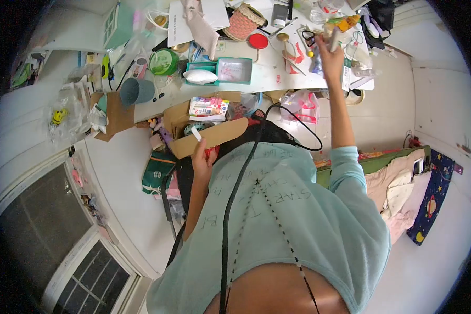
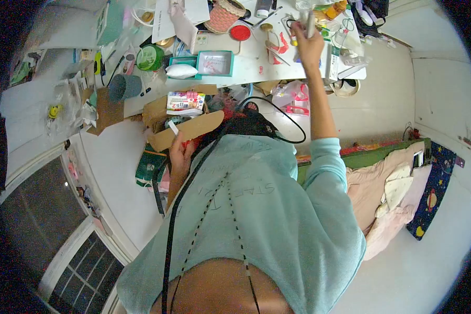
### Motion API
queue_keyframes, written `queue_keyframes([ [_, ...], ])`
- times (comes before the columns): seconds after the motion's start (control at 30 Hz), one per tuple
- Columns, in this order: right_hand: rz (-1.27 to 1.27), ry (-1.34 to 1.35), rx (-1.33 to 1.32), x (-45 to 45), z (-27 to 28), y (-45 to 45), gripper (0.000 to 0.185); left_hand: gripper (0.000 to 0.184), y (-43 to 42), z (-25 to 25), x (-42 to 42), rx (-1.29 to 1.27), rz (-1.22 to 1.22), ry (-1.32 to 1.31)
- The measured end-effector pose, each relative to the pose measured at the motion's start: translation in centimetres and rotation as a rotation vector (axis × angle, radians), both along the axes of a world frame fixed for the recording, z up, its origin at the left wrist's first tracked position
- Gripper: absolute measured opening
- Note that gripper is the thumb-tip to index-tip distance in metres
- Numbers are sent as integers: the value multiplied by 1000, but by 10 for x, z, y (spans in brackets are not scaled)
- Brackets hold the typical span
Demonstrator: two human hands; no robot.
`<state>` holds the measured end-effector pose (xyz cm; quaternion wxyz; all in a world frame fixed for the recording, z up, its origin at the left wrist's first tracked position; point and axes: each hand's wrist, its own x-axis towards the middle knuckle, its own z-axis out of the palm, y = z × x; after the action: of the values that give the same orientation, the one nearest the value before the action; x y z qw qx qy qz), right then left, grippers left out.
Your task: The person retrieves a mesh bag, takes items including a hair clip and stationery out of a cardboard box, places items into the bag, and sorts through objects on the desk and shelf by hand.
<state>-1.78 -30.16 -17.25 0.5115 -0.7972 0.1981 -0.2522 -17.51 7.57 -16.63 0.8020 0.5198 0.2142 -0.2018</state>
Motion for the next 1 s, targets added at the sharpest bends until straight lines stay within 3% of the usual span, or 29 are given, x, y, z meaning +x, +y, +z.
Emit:
queue_keyframes([
  [0.1, 92, -83, 354, -8, 47, 17, 23, 24, -7, -1, 4, 6, 29, 22],
  [0.3, 557, 10, 348, -35, 121, 120, 23, 25, -3, -11, 7, -24, -41, 22],
  [0.37, 863, -84, 549, -38, 129, 154, 18, 26, -6, -3, 9, 20, -71, -31],
  [0.4, 915, 25, 629, -41, 129, 170, 16, 26, -7, -2, 10, 26, -71, -36],
  [0.43, 1026, -29, 603, -39, 118, 185, 18, 27, -10, 0, 10, 30, -72, -42],
  [0.6, 1232, -51, -273, -39, 107, 229, 20, 29, -21, 21, 16, 45, 0, -49],
  [0.7, 1313, -107, -356, -32, 69, 244, 27, 28, -23, 20, 17, 69, -19, -36],
  [0.8, 1256, -137, -403, -28, 73, 252, 27, 26, -19, 13, 16, 88, -49, 7],
  [0.93, 1287, -107, -189, -20, 105, 243, 22, 25, -22, 11, 18, 12, -65, 30],
  [1.0, 1250, -15, 245, -18, 115, 242, 17, 25, -24, 16, 20, 7, -66, 43],
])
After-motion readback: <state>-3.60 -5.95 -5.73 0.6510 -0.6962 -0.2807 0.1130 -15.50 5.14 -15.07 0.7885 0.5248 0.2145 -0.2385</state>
